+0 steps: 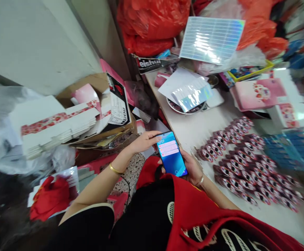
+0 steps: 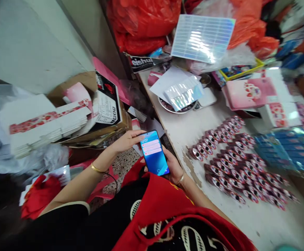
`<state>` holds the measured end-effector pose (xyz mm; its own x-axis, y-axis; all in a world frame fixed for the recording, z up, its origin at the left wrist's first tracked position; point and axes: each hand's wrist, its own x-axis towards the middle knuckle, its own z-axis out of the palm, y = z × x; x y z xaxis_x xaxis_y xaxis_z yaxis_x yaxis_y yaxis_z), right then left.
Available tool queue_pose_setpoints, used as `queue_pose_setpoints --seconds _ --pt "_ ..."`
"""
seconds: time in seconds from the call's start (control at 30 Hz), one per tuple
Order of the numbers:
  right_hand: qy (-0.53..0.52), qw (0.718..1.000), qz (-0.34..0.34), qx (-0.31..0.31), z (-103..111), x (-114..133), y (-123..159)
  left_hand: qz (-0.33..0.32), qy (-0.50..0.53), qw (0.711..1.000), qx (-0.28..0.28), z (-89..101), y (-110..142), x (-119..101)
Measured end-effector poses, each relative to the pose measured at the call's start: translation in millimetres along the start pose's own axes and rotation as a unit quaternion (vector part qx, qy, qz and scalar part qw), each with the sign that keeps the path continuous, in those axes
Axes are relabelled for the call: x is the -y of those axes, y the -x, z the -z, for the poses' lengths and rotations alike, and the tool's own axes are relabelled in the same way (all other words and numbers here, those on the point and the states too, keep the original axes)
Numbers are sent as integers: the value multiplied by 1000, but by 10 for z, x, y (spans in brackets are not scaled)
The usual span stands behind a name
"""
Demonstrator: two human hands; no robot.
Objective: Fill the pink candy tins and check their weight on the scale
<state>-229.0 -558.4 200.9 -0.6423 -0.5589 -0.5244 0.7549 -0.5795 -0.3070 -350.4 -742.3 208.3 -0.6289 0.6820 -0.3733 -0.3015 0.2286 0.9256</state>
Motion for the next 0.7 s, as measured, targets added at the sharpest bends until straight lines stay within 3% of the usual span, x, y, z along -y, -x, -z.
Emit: queue_pose_setpoints --seconds 0.07,0.13,0.23,0.3,0.4,0.5,0.7 --pt "66 997 -3 -35 71 -50 -115 3 -43 999 -8 130 113 108" --pt "176 978 24 -105 193 -110 -229 10 -139 988 -69 324 267 291" --pt "344 917 38 -200 463 -215 -318 56 -347 912 -213 684 541 660" --pt "398 892 22 -213 657 -289 -315 97 -419 860 -276 928 723 915" --pt "428 881 12 -202 882 -390 -273 152 -451 817 -325 1259 966 1225" --pt "446 869 15 -214 977 -465 -239 193 -471 784 -356 1532 1145 1435" --pt "457 860 0 -227 946 -525 -250 246 -453 772 -371 1938 1103 1763"
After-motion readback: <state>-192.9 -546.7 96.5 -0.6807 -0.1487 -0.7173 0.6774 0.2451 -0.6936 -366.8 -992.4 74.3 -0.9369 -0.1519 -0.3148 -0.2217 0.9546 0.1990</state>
